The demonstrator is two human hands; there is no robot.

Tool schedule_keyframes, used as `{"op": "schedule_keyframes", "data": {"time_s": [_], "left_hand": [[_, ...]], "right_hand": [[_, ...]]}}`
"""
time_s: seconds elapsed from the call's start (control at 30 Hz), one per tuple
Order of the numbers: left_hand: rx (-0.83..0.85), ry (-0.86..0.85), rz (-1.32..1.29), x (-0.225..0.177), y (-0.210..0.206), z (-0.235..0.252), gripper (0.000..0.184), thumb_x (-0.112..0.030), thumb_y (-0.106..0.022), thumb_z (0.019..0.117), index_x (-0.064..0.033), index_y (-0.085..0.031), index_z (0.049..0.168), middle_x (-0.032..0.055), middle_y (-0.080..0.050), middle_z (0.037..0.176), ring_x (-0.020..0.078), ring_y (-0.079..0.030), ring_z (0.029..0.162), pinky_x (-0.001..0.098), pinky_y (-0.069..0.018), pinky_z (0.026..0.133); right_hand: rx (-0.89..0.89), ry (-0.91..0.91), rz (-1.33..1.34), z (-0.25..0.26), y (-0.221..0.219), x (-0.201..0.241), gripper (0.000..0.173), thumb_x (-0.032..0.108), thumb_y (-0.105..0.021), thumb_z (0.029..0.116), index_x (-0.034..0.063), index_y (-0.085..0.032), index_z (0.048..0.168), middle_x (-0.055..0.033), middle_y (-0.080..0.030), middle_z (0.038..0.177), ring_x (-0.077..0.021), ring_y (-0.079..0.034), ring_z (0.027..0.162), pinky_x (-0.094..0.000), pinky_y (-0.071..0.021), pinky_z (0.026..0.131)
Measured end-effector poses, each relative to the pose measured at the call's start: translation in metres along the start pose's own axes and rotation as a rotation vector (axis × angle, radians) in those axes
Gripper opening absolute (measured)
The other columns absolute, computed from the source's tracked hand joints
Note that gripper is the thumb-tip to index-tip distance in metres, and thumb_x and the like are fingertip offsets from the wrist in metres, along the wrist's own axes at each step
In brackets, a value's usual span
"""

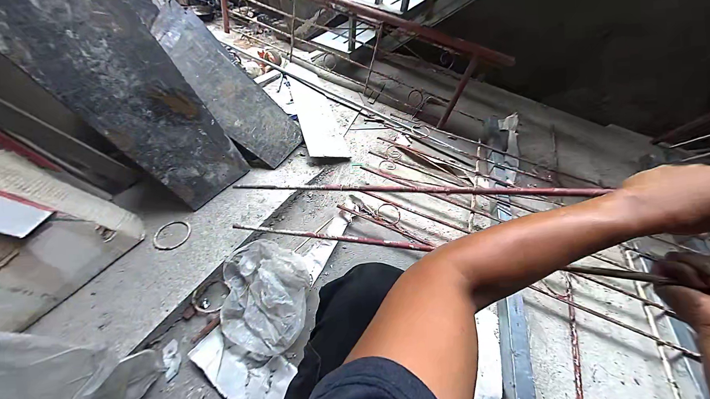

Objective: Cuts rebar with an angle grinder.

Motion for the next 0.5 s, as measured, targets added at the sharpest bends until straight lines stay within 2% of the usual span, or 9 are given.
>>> {"op": "schedule_keyframes", "data": {"time_s": [0.07, 0.1, 0.17, 0.2, 0.23, 0.27, 0.33, 0.4, 0.5], "left_hand": [[0.1, 0.047, -0.082, 0.016, -0.024, -0.017, 0.03, -0.004, -0.055, 0.1025, -0.0076, -0.064, 0.131, 0.0129, -0.068, 0.127, 0.03, -0.066, 0.118, 0.0506, -0.0552, 0.094], [0.13, 0.069, -0.102, 0.026, -0.038, -0.02, 0.033, -0.003, -0.054, 0.1022, -0.0067, -0.062, 0.134, 0.0144, -0.067, 0.13, 0.0314, -0.064, 0.121, 0.052, -0.0541, 0.097], [0.146, 0.107, -0.119, 0.051, -0.065, -0.03, 0.039, -0.002, -0.056, 0.1008, -0.006, -0.061, 0.139, 0.0165, -0.066, 0.133, 0.0327, -0.063, 0.125, 0.0518, -0.0518, 0.103], [0.135, 0.117, -0.151, 0.062, -0.08, -0.037, 0.04, 0.0, -0.058, 0.1, -0.0039, -0.061, 0.14, 0.0194, -0.066, 0.134, 0.0352, -0.063, 0.125, 0.0528, -0.0504, 0.105], [0.124, 0.108, -0.176, 0.073, -0.103, -0.041, 0.042, 0.002, -0.062, 0.0978, -0.0019, -0.061, 0.14, 0.0217, -0.065, 0.134, 0.0374, -0.062, 0.126, 0.0536, -0.0491, 0.107], [0.139, 0.092, -0.188, 0.083, -0.13, -0.04, 0.045, 0.002, -0.064, 0.0962, -0.0013, -0.059, 0.141, 0.0229, -0.064, 0.135, 0.0385, -0.062, 0.127, 0.0535, -0.0479, 0.109], [0.225, 0.084, -0.164, 0.101, -0.179, -0.036, 0.042, -0.006, -0.059, 0.1006, -0.0059, -0.059, 0.143, 0.0224, -0.067, 0.13, 0.04, -0.065, 0.12, 0.0585, -0.0518, 0.102], [0.334, 0.112, -0.114, 0.117, -0.218, -0.039, 0.036, -0.015, -0.052, 0.1046, -0.0083, -0.061, 0.138, 0.0235, -0.07, 0.117, 0.0433, -0.069, 0.107, 0.0655, -0.0543, 0.09], [0.46, 0.174, -0.087, 0.12, -0.255, -0.059, 0.031, -0.019, -0.051, 0.1071, -0.0021, -0.063, 0.13, 0.0287, -0.069, 0.106, 0.0482, -0.069, 0.099, 0.0691, -0.053, 0.087]], "right_hand": [[-0.164, -0.015, -0.138, 0.006, 0.041, -0.017, 0.071, 0.063, -0.004, 0.0981, 0.0192, -0.041, 0.056, 0.0064, -0.04, 0.043, -0.0039, -0.036, 0.037, -0.0226, -0.034, 0.039], [-0.275, -0.013, -0.231, 0.007, 0.059, -0.025, 0.069, 0.064, -0.003, 0.0984, 0.021, -0.039, 0.059, 0.0075, -0.037, 0.043, -0.0045, -0.035, 0.038, -0.0234, -0.0346, 0.04], [-0.497, -0.018, -0.466, 0.0, 0.087, -0.043, 0.062, 0.064, -0.004, 0.1025, 0.0213, -0.041, 0.076, 0.0061, -0.038, 0.051, -0.008, -0.042, 0.045, -0.0284, -0.0424, 0.047], [-0.605, -0.026, -0.544, -0.013, 0.097, -0.051, 0.059, 0.062, -0.008, 0.1048, 0.019, -0.044, 0.087, 0.0035, -0.042, 0.059, -0.0103, -0.046, 0.051, -0.0311, -0.0466, 0.05], [-0.658, -0.042, -0.576, -0.025, 0.101, -0.059, 0.055, 0.059, -0.012, 0.1075, 0.0151, -0.044, 0.104, -0.0007, -0.044, 0.075, -0.0141, -0.05, 0.063, -0.0357, -0.05, 0.059], [-0.718, -0.036, -0.549, -0.032, 0.109, -0.065, 0.053, 0.06, -0.015, 0.1074, 0.0149, -0.043, 0.108, -0.0009, -0.043, 0.08, -0.015, -0.049, 0.066, -0.0375, -0.0496, 0.062], [-0.809, 0.043, -0.454, -0.031, 0.144, -0.066, 0.056, 0.068, -0.021, 0.104, 0.0177, -0.047, 0.098, 0.0042, -0.041, 0.068, -0.0108, -0.045, 0.056, -0.0322, -0.0456, 0.055], [-0.828, 0.108, -0.361, -0.031, 0.181, -0.073, 0.052, 0.064, -0.026, 0.105, 0.0204, -0.045, 0.084, 0.008, -0.036, 0.056, -0.0057, -0.036, 0.045, -0.0242, -0.0351, 0.044], [-0.91, 0.036, -0.343, -0.047, 0.221, -0.088, 0.062, 0.07, -0.018, 0.105, 0.0163, -0.043, 0.085, 0.0051, -0.033, 0.058, -0.0073, -0.031, 0.043, -0.0244, -0.0304, 0.041]]}}
Point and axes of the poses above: each hand's wrist, its own z-axis towards the middle knuckle, its own y-axis out of the back of the hand, x = y × z, the point moved 7 cm from there along z, towards the middle knuckle
